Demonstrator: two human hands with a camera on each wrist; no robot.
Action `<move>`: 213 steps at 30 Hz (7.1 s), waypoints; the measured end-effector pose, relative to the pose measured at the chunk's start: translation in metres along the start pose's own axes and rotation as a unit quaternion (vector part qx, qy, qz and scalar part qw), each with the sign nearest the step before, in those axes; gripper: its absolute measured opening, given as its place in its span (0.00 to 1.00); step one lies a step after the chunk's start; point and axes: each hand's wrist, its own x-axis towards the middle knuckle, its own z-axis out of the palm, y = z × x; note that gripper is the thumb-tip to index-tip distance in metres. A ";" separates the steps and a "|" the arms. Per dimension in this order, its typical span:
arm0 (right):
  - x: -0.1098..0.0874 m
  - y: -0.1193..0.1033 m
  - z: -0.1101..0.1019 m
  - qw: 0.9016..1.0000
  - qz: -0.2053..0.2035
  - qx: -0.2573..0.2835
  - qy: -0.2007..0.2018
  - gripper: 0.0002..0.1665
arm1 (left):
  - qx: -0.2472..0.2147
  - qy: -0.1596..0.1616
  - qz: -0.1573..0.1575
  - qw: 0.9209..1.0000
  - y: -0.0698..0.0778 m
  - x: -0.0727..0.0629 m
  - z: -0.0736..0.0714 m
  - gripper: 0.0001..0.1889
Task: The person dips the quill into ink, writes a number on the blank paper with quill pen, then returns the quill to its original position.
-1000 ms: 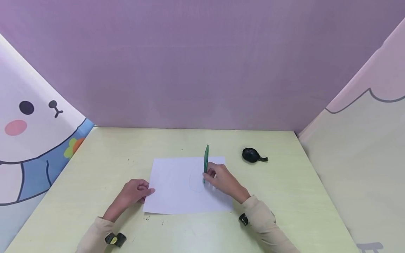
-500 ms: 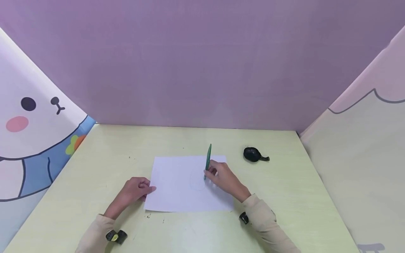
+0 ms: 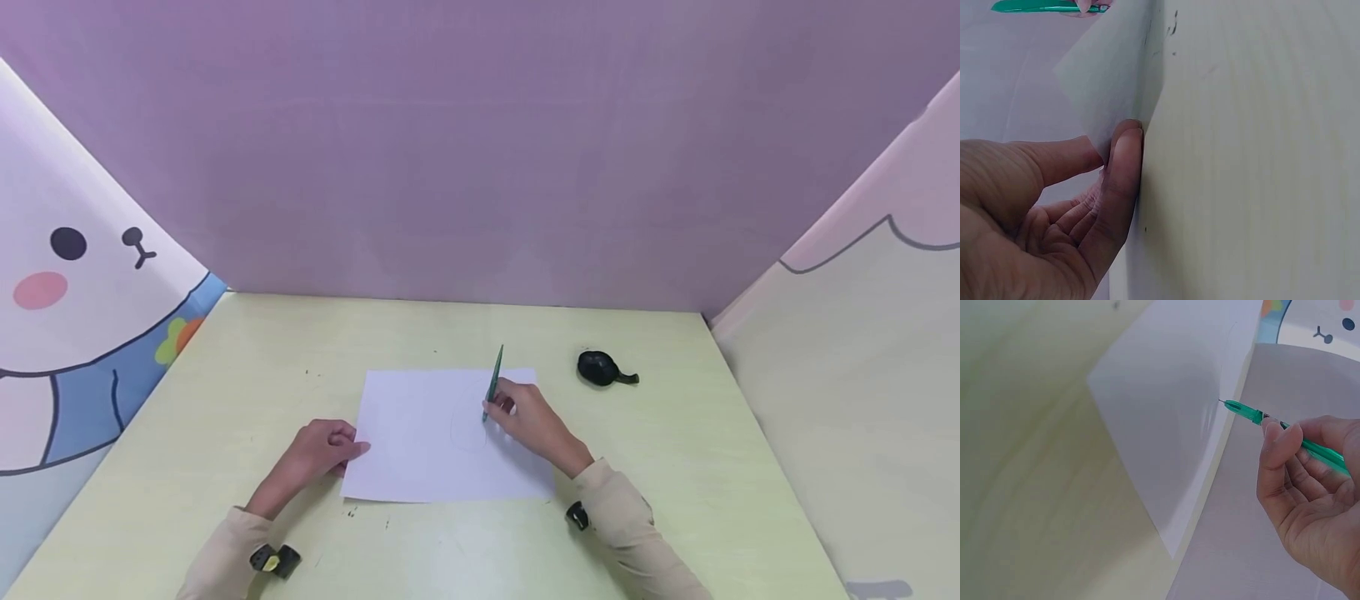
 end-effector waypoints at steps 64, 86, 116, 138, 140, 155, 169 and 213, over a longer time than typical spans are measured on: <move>0.016 -0.004 0.014 1.000 0.002 0.029 0.012 0.05 | 0.008 0.001 -0.005 1.000 0.001 -0.001 0.001 0.07; 0.022 -0.004 0.021 0.999 0.002 0.037 -0.002 0.07 | 0.003 0.002 -0.004 1.000 0.001 -0.001 0.001 0.08; 0.026 -0.007 0.021 0.999 -0.024 0.043 0.021 0.08 | 0.003 0.000 0.001 1.000 0.001 0.000 -0.001 0.09; 0.011 0.007 -0.013 0.991 -0.081 -0.090 0.051 0.11 | -0.019 0.005 0.009 1.000 -0.005 0.000 0.001 0.09; 0.009 0.009 -0.015 0.990 -0.086 -0.100 0.054 0.13 | -0.018 0.004 0.006 1.000 -0.005 0.000 0.001 0.09; 0.001 0.019 -0.023 0.987 -0.085 -0.127 0.056 0.15 | -0.018 0.004 -0.008 1.000 -0.006 0.001 0.002 0.08; -0.010 0.040 -0.036 0.978 -0.110 -0.159 0.076 0.18 | -0.020 0.002 -0.013 1.000 -0.006 0.004 0.003 0.07; -0.056 0.081 -0.071 0.958 -0.156 -0.213 0.114 0.26 | -0.050 0.001 -0.013 0.999 0.001 0.005 0.011 0.11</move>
